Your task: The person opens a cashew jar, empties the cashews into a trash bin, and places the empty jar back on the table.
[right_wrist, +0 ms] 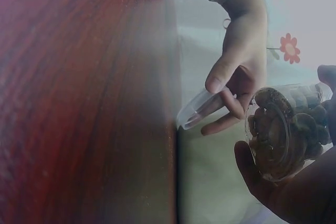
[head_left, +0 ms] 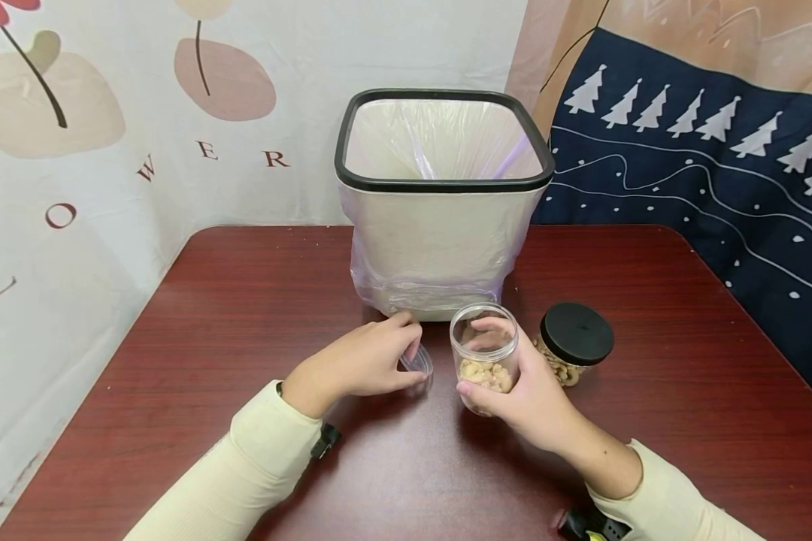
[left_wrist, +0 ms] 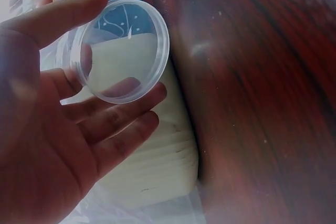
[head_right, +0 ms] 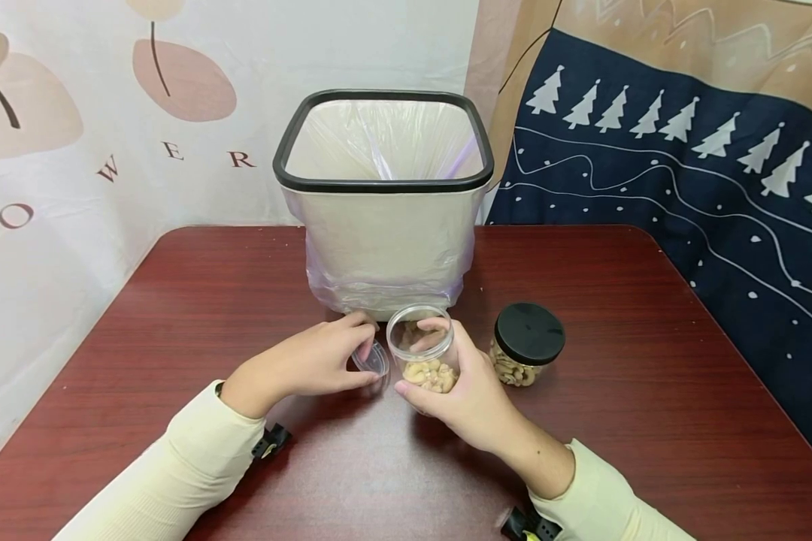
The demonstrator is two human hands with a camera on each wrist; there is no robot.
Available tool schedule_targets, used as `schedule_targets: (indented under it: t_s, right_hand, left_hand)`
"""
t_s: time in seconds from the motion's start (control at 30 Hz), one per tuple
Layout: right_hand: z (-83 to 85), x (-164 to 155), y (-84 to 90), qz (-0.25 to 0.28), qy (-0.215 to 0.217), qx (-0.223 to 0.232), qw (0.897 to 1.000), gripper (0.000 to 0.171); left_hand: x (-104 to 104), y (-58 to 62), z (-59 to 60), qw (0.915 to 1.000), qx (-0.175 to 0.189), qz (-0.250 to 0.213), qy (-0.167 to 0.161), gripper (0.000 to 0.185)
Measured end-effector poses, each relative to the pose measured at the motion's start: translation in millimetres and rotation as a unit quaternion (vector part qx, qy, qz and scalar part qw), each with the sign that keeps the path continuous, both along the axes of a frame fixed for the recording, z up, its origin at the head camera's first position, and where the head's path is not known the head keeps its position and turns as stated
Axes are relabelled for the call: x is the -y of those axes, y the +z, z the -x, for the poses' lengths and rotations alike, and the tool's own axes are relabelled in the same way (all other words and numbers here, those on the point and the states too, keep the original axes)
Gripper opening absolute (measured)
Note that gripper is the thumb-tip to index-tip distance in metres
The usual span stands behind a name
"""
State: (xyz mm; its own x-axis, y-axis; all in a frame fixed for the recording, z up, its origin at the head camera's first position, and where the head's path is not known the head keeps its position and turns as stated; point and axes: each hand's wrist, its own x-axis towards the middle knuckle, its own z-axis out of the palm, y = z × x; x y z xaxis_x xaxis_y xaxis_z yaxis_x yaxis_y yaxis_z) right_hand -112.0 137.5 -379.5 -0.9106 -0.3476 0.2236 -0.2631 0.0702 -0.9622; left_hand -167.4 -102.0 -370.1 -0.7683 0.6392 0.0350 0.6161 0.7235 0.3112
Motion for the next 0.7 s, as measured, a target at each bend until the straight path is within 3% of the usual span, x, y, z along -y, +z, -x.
schedule_targets:
  t_s: [0.7]
  right_hand:
    - [-1.3,0.4,0.4,0.016,0.006,0.013,1.000,0.067]
  left_hand:
    - [1.8,-3.2,0.9,0.9997,0.021,-0.002,-0.013,0.030]
